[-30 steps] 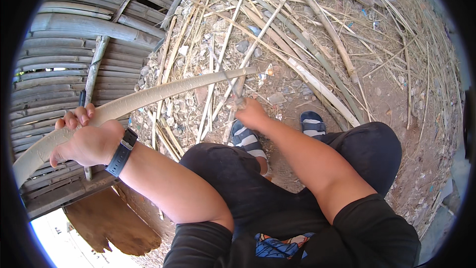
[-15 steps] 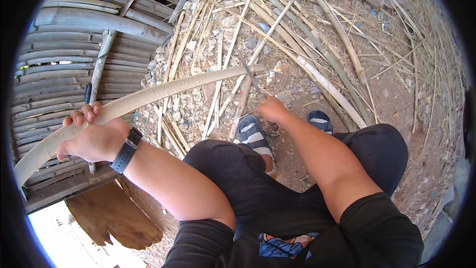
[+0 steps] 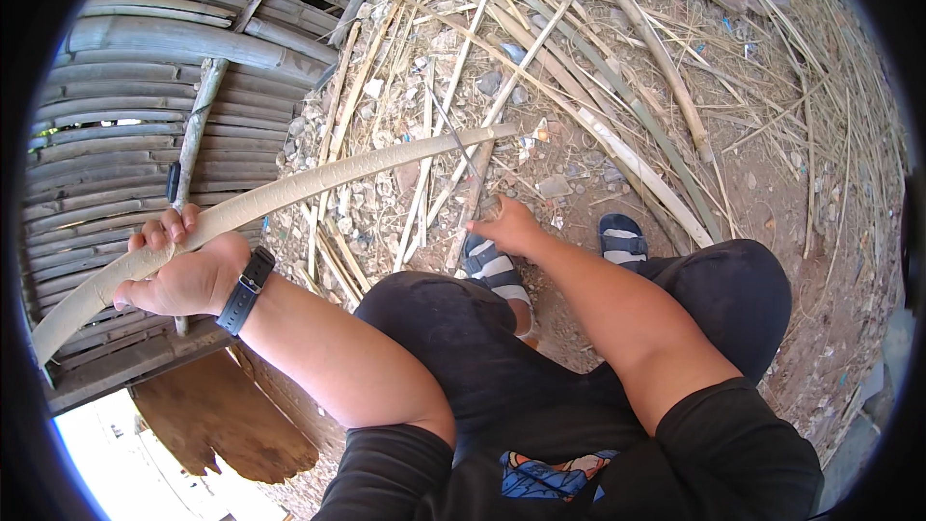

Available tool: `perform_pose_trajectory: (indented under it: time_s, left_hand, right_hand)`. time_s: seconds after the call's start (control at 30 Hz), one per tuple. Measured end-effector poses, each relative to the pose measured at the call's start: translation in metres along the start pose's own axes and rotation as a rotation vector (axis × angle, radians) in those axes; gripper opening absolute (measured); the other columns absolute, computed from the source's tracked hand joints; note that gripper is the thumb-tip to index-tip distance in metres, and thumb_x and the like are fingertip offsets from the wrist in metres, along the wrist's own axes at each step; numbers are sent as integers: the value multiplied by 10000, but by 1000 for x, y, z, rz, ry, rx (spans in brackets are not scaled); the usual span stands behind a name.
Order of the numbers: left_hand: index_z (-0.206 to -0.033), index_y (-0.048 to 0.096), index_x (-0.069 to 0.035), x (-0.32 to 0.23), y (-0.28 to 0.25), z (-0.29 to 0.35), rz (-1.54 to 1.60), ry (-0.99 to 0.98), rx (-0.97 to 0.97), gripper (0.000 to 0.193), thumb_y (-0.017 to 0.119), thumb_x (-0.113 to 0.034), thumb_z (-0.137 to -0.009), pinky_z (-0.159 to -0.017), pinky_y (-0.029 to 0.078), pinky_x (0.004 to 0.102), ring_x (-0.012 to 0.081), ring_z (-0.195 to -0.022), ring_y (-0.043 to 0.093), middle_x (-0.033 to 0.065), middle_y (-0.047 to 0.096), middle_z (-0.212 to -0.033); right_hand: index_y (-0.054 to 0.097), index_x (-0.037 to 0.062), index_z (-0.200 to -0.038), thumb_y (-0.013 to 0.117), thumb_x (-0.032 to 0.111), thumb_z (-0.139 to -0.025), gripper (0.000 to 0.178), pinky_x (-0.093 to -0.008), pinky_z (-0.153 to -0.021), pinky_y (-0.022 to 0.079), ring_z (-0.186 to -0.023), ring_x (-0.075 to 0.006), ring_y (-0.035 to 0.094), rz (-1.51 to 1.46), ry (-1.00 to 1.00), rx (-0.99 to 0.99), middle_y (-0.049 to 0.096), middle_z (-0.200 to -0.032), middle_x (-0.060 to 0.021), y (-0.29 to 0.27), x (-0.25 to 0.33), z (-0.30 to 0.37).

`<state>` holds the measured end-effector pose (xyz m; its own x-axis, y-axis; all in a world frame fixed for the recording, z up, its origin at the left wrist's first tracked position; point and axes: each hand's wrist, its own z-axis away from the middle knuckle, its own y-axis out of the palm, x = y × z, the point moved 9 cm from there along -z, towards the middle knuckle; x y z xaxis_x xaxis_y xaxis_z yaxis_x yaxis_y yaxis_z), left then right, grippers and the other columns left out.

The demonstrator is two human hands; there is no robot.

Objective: The person uses a curved blade to shave and split a long piece of bamboo. They repeatedly scrape the surface to remove the outer layer and then split the bamboo into thinner strips.

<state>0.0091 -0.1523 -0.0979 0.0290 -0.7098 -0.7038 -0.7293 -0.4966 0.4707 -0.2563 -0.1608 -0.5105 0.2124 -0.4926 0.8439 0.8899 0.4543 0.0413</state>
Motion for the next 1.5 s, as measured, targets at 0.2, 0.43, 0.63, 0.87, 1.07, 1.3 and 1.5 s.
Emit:
perform_pose_trajectory:
  time_s: [0.2, 0.43, 0.63, 0.87, 1.07, 1.3, 1.5]
  left_hand:
    - [-832, 486, -143, 0, 7, 5, -13, -3, -23, 677, 245, -768, -929, -483, 354, 261, 142, -560, 452, -4, 440, -647]
    - [-838, 487, -146, 3, 27, 8, 83, -71, 126, 676, 250, -774, -926, -497, 362, 261, 141, -557, 447, -11, 440, -649]
    - [-847, 483, -151, 1, 22, 6, 3, -17, 65, 687, 244, -792, -912, -508, 370, 273, 142, -565, 437, -16, 444, -663]
    - [-848, 483, -157, 3, 51, 18, 4, -46, 151, 660, 309, -792, -901, -539, 362, 272, 143, -598, 431, -11, 450, -692]
    - [-852, 492, -165, 4, 21, 0, -25, -30, 86, 682, 350, -832, -855, -534, 366, 272, 143, -592, 438, -14, 449, -674]
    - [-832, 500, -177, 5, 35, 7, 38, -44, 103, 696, 334, -853, -842, -524, 367, 277, 147, -560, 436, -13, 447, -648]
    - [-805, 497, -173, 6, 30, 6, 38, -16, 57, 714, 282, -851, -856, -508, 357, 285, 146, -539, 425, -16, 442, -632]
  right_hand:
    - [591, -41, -1144, 768, 484, -787, 659, -401, -773, 529, -793, -276, 668, 246, -434, 38, 677, -852, -159, 36, 123, 20]
    - [618, -16, -1109, 740, 304, -840, 436, -378, -693, 536, -692, -225, 650, 148, -315, -89, 673, -773, -108, 14, 42, -6]
    - [613, -7, -1172, 744, 300, -807, 494, -383, -801, 522, -855, -285, 667, 26, -101, -50, 677, -936, -188, 2, 36, -6]
    - [569, 8, -1178, 739, 282, -816, 484, -413, -735, 524, -740, -369, 671, 172, -534, -23, 679, -847, -208, 33, 120, 19]
    - [549, -74, -1166, 792, 288, -772, 588, -373, -673, 549, -734, -293, 685, 154, -70, -224, 695, -899, -188, -23, -17, -9]
    - [581, -44, -1053, 769, 426, -807, 563, -374, -669, 519, -693, -230, 620, 41, -435, -64, 644, -808, -137, 24, 105, 13]
    - [605, -21, -1111, 725, 332, -815, 477, -405, -730, 523, -763, -286, 656, 139, -473, -6, 651, -816, -185, 33, 89, 7]
